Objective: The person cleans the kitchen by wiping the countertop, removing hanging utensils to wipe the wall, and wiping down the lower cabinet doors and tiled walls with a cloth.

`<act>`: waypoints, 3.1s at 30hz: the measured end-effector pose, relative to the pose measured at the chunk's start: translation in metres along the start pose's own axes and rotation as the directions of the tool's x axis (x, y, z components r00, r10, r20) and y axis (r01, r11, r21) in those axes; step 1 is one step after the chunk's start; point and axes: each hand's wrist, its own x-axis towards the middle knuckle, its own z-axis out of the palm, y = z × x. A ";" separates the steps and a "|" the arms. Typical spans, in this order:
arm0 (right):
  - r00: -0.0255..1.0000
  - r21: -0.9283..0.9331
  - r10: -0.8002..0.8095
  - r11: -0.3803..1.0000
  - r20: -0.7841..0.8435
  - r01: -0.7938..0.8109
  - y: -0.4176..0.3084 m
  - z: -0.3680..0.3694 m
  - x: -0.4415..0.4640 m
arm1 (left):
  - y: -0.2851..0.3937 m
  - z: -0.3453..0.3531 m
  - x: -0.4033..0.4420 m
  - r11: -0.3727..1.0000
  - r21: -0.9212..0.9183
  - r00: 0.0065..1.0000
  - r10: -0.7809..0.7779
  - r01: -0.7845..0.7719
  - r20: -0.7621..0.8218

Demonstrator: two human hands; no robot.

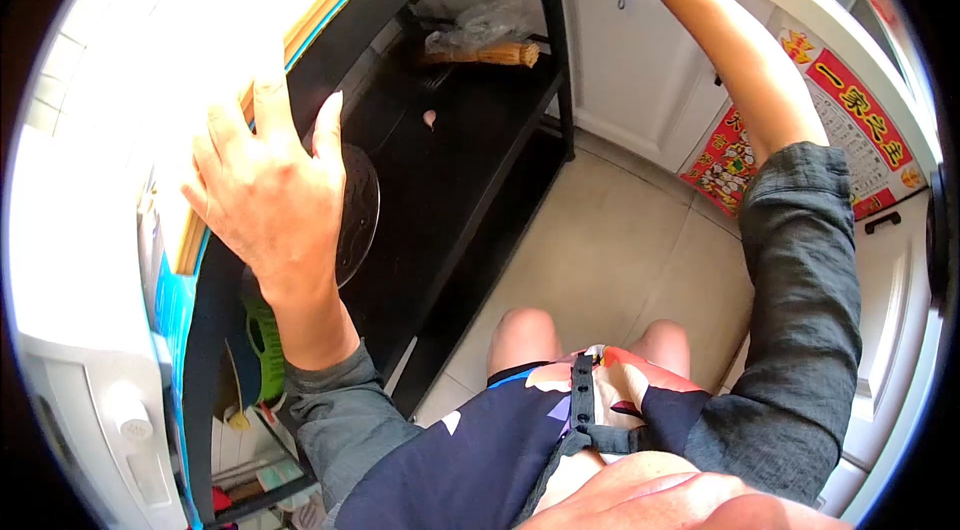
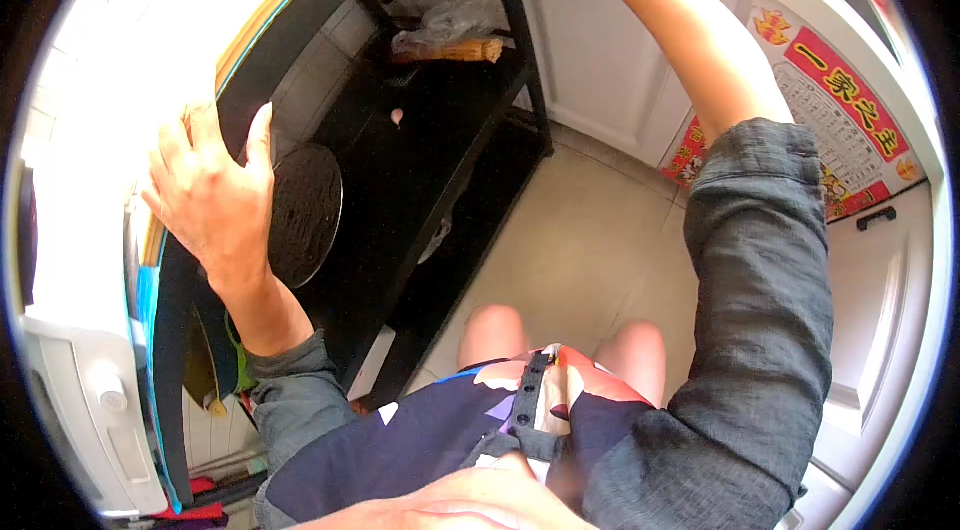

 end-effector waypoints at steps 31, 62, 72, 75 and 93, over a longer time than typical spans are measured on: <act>0.965 0.183 -0.169 0.974 0.198 0.133 -0.047 0.094 -0.141 | -0.047 -0.015 -0.033 0.980 0.201 0.995 -0.021 0.000 0.101; 0.936 0.055 0.349 0.936 -0.039 -0.347 0.020 0.010 -0.162 | -0.048 -0.019 -0.031 0.980 0.198 0.994 -0.031 0.010 0.105; 0.994 0.430 0.101 0.896 0.053 -0.114 -0.036 0.124 -0.102 | -0.047 -0.013 -0.033 0.956 0.295 0.999 -0.018 0.004 0.045; 0.994 0.309 -0.001 0.951 0.106 -0.032 -0.034 0.112 -0.103 | -0.049 -0.012 -0.033 0.945 0.325 0.998 0.008 -0.027 0.059; 0.866 0.160 0.459 0.857 0.198 -0.490 -0.089 0.084 -0.252 | -0.052 -0.005 -0.037 0.943 0.333 1.000 0.027 -0.025 -0.002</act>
